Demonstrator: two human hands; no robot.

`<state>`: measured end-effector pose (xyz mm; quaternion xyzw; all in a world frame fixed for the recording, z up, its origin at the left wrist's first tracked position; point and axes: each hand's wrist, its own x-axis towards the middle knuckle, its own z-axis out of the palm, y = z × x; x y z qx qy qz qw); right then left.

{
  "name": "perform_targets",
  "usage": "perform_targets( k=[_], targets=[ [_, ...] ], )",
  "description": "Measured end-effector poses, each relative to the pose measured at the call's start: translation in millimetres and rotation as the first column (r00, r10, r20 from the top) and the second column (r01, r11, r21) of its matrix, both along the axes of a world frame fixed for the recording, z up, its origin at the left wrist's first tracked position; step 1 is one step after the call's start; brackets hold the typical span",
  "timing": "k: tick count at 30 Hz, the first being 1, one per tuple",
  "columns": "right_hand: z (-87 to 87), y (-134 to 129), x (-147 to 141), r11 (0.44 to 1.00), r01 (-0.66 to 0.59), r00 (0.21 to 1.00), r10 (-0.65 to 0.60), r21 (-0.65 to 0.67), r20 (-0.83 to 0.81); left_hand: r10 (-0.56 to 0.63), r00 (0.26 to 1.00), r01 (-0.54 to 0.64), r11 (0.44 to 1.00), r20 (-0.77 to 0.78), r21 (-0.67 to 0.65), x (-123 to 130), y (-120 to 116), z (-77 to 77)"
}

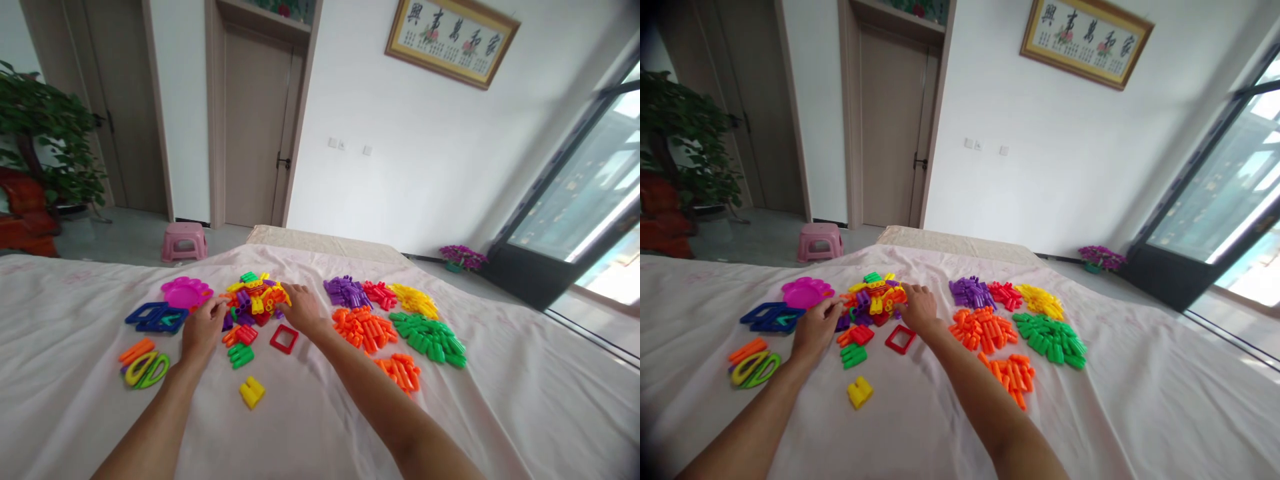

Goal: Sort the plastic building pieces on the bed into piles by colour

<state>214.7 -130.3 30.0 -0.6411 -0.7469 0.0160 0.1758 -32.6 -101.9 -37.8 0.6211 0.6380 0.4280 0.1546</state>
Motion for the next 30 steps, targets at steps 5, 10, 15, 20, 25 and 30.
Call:
perform_targets(
  k=[5, 10, 15, 20, 25, 30],
  targets=[
    [-14.9, 3, -14, 0.999, 0.035, 0.997, -0.037, 0.034, 0.069, -0.002, 1.000, 0.002, 1.000, 0.011, -0.011, -3, 3, -5.8],
    [-6.6, -16, -5, 1.000, -0.010, 0.995, 0.012, 0.030, -0.095, 0.017, 1.000, -0.017, 1.000, -0.019, -0.014, -3, 2, -3.7],
    [11.2, -51, 54, 0.997, 0.001, 0.965, 0.019, 0.076, -0.262, 0.003, 0.999, -0.004, 0.999, -0.034, -0.042, -1, -1, -0.6],
    [22.7, -85, 129, 0.980, 0.197, 0.978, -0.196, 0.016, -0.076, 0.011, 1.000, -0.012, 0.999, -0.017, -0.041, 0, 0, 0.5],
    [17.5, -98, 166, 0.902, 0.429, 0.898, -0.421, -0.041, 0.124, -0.019, 0.999, 0.021, 0.997, 0.029, -0.069, -1, 2, -2.1],
    [13.1, -102, 169, 0.889, 0.454, 0.884, -0.441, -0.062, 0.154, -0.015, 0.999, 0.018, 0.997, 0.029, -0.081, -3, 4, -6.3]
  ],
)
